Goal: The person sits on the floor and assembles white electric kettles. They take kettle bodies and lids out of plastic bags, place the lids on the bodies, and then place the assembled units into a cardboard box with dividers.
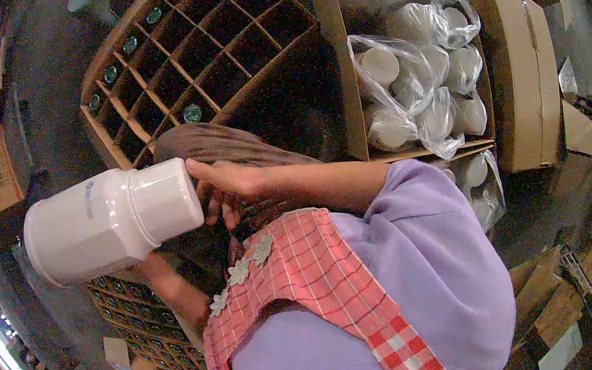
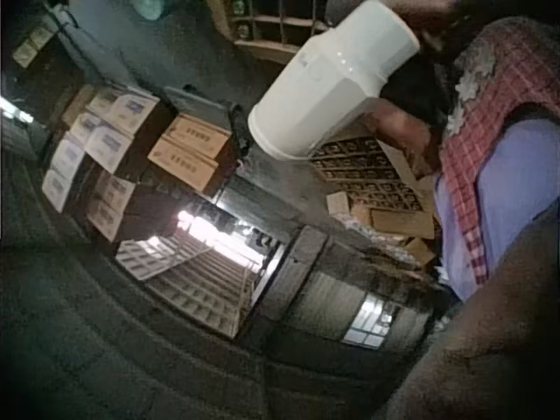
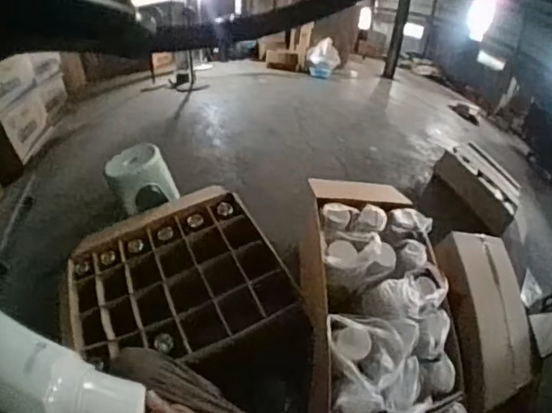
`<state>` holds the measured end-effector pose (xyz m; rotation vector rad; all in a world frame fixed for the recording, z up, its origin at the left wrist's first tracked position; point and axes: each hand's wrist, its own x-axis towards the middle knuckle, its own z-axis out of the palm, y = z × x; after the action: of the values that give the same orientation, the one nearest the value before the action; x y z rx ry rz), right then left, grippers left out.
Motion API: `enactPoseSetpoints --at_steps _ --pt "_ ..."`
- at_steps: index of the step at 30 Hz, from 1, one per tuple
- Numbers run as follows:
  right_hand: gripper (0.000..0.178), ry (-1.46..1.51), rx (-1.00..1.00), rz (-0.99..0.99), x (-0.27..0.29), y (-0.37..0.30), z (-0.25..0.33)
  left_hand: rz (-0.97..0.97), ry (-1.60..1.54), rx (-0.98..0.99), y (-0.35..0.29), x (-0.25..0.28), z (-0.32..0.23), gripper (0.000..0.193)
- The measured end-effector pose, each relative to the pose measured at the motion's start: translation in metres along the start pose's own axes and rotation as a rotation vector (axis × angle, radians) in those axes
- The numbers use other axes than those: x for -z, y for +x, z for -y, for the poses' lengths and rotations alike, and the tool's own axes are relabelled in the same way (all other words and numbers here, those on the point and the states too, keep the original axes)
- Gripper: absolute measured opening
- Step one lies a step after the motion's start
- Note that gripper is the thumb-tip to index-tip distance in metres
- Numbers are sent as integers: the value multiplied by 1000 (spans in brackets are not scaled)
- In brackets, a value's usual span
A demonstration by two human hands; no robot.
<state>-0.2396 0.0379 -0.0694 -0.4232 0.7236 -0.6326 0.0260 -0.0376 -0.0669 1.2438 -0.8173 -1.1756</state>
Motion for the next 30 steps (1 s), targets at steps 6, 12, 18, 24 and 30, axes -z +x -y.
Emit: enactPoseSetpoints --at_steps 6,12,18,24,30 --pt "80 -711 938 -383 -3 -7 3 76 78 55 6 -9 1 35" --pt "37 -260 188 -276 28 -12 25 75 128 210 0 8 -20 36" --pt "44 -1051 -83 -1147 248 22 -63 167 446 118 -6 14 -4 38" --pt "39 -698 -236 -1132 307 42 -184 179 497 138 -10 24 -4 43" --pt "38 496 480 -455 187 24 22 131 310 299 51 0 -18 35"
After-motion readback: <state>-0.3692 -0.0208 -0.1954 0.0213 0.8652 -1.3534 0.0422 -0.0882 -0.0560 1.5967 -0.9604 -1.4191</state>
